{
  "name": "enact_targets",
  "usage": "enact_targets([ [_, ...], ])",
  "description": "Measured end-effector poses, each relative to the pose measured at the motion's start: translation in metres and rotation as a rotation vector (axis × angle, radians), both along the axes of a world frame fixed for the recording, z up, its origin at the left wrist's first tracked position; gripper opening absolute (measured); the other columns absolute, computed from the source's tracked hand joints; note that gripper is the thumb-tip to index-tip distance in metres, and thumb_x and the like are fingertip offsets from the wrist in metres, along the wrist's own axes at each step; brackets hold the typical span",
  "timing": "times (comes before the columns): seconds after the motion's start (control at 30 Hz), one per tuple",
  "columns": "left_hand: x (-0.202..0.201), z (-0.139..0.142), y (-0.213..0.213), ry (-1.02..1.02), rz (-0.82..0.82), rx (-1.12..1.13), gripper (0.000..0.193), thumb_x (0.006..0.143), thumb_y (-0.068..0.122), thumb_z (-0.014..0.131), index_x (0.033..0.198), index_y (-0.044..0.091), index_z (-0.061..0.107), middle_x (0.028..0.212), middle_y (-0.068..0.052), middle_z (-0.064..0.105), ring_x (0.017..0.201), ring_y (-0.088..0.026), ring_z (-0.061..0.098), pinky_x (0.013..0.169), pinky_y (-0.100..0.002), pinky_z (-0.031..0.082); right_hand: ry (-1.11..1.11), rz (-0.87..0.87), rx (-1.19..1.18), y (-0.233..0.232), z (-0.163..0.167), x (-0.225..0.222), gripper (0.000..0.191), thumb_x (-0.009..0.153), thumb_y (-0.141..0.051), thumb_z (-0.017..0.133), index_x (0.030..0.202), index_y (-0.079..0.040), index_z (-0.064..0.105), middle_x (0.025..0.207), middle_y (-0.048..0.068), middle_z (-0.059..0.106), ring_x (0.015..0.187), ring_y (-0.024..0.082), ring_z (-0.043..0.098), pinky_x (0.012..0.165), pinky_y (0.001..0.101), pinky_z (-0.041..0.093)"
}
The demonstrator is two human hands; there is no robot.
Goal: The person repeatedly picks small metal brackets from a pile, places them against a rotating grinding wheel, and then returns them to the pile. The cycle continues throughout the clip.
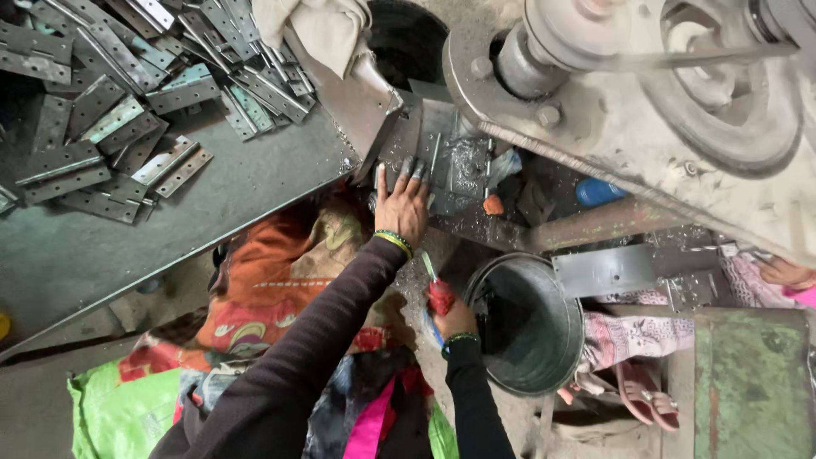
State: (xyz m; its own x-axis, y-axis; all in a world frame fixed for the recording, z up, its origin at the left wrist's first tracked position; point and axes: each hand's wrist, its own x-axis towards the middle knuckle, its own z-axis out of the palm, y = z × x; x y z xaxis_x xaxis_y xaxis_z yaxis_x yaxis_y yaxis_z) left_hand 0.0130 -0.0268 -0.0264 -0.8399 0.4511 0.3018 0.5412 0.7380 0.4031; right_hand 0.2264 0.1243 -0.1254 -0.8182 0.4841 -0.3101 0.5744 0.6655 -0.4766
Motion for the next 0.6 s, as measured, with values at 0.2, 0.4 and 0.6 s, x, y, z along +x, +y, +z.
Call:
enact_targets([
  [0.2, -0.018, -0.001, 0.011, -0.134, -0.026, -0.188, 0.050, 0.100, 0.020, 0.044, 0.148, 0.012, 0.054, 0.158, -0.009, 0.046, 0.153, -0.026, 0.028, 0.126, -0.066, -0.003, -0.156, 0.088, 0.009, 0.011, 0.087, -0.012, 0.052, 0.070, -0.038, 0.082, 0.117, -0.018, 0.072, 0.110, 0.013, 0.077, 0.103, 0.034, 0.072, 0.088, 0.0436, 0.056],
  [0.4, -0.031, -0.005, 0.022, 0.054, 0.038, -0.129, 0.051, 0.096, 0.022, 0.044, 0.143, 0.009, 0.055, 0.159, -0.008, 0.045, 0.155, -0.025, 0.026, 0.122, -0.066, -0.003, -0.027, 0.035, 0.038, -0.019, 0.087, -0.011, 0.046, 0.074, -0.036, 0.079, 0.118, -0.025, 0.074, 0.108, 0.012, 0.076, 0.100, 0.035, 0.071, 0.085, 0.0447, 0.056],
  [0.6, -0.020, -0.010, 0.016, 0.108, 0.063, -0.100, 0.055, 0.099, 0.021, 0.042, 0.152, 0.008, 0.050, 0.157, -0.011, 0.046, 0.150, -0.027, 0.027, 0.123, -0.064, -0.001, 0.013, 0.057, 0.050, -0.011, 0.042, -0.003, 0.046, 0.076, -0.033, 0.077, 0.120, -0.020, 0.073, 0.108, 0.014, 0.076, 0.103, 0.035, 0.072, 0.086, 0.0425, 0.057],
])
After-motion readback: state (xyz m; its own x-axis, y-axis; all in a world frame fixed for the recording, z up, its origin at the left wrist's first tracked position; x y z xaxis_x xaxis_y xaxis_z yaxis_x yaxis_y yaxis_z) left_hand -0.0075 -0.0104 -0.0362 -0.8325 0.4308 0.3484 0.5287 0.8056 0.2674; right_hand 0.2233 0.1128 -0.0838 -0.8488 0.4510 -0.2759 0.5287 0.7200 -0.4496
